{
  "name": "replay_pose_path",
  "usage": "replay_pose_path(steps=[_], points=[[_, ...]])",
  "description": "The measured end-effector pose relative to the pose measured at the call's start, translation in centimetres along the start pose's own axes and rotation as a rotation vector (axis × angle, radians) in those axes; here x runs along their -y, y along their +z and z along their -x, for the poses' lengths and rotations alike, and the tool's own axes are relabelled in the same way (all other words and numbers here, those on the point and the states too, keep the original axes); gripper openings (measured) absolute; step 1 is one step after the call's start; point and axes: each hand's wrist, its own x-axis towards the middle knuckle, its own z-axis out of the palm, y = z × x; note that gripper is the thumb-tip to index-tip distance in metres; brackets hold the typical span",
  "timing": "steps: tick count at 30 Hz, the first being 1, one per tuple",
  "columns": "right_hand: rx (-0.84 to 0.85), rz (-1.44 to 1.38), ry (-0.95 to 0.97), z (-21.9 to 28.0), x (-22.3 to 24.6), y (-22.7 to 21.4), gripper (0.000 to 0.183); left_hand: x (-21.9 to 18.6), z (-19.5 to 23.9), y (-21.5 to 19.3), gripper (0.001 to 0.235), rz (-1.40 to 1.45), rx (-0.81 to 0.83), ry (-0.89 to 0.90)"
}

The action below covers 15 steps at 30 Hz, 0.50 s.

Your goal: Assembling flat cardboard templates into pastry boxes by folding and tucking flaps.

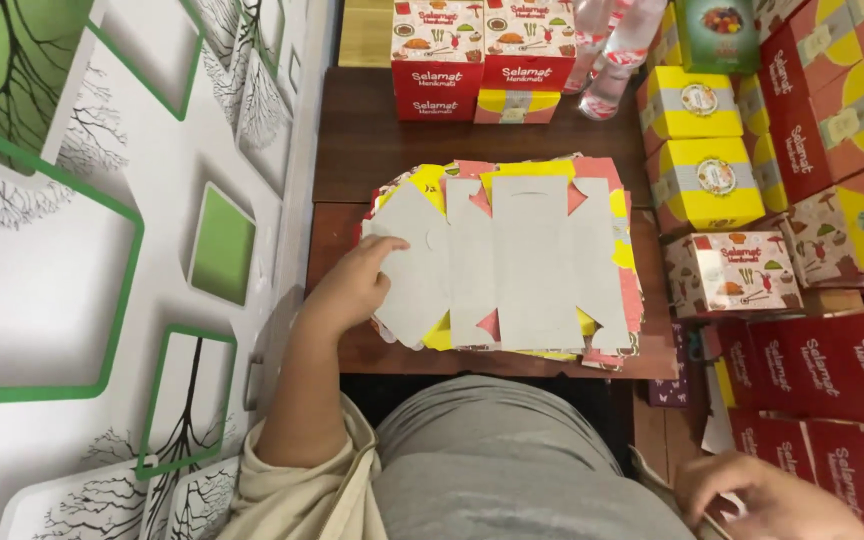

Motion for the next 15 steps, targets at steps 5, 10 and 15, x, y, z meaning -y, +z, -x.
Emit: replay_pose_path(steps=[5,10,15], points=[[-0.555,0.130,-0.340,-4.7,-5.3,-1.1,0.033,0.2,-0.7,0.1,0.058,-0.121,-0.089,-0.155],[-0.877,0.142,-0.796,-11.2,3.1,3.3,0.028,1.8,-2.4,1.5,0.068,-0.120,-0.176,-0.282],[0.625,-0.200,-0.336,-20.5,5.9,4.8,0.070,2.0,-2.7,1.8,0.071,0.076,-0.295,-0.299]])
